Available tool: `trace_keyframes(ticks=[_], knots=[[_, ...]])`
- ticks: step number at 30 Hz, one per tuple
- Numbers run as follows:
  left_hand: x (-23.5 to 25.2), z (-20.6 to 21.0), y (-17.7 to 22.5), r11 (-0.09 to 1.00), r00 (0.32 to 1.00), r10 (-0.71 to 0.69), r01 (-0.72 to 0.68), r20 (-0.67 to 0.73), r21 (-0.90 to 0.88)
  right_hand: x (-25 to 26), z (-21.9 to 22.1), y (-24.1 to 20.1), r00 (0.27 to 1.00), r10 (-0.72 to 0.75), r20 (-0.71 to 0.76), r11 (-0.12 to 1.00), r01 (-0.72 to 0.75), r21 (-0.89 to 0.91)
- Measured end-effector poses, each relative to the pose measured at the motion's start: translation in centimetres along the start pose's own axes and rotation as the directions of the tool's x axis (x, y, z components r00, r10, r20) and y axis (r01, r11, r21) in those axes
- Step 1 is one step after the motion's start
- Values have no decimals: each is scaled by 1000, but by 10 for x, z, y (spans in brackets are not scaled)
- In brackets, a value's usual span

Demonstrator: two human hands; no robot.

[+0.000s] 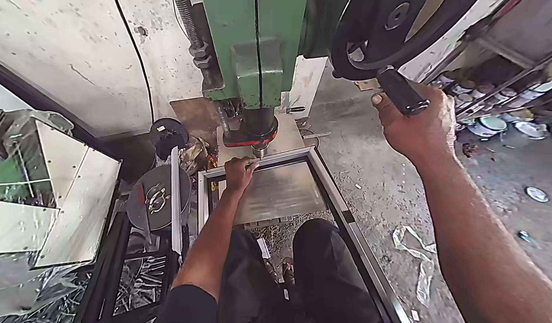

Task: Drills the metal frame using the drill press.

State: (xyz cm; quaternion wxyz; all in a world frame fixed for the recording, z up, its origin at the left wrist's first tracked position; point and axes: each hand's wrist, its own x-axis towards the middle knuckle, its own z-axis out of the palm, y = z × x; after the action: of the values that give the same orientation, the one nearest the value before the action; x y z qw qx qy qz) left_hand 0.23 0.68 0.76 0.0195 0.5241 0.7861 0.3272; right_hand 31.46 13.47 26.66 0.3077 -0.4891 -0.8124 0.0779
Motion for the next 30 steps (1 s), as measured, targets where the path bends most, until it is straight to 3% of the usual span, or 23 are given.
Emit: trace_keyframes(ticks=[23, 30], knots=[[0, -7, 5, 1000, 998, -25, 25, 50, 11, 1, 12, 5, 999, -28, -34, 1000, 27, -12], [1, -5, 6, 1000, 999, -30, 30, 19, 8, 12, 49, 24, 997, -35, -73, 999, 37, 20]])
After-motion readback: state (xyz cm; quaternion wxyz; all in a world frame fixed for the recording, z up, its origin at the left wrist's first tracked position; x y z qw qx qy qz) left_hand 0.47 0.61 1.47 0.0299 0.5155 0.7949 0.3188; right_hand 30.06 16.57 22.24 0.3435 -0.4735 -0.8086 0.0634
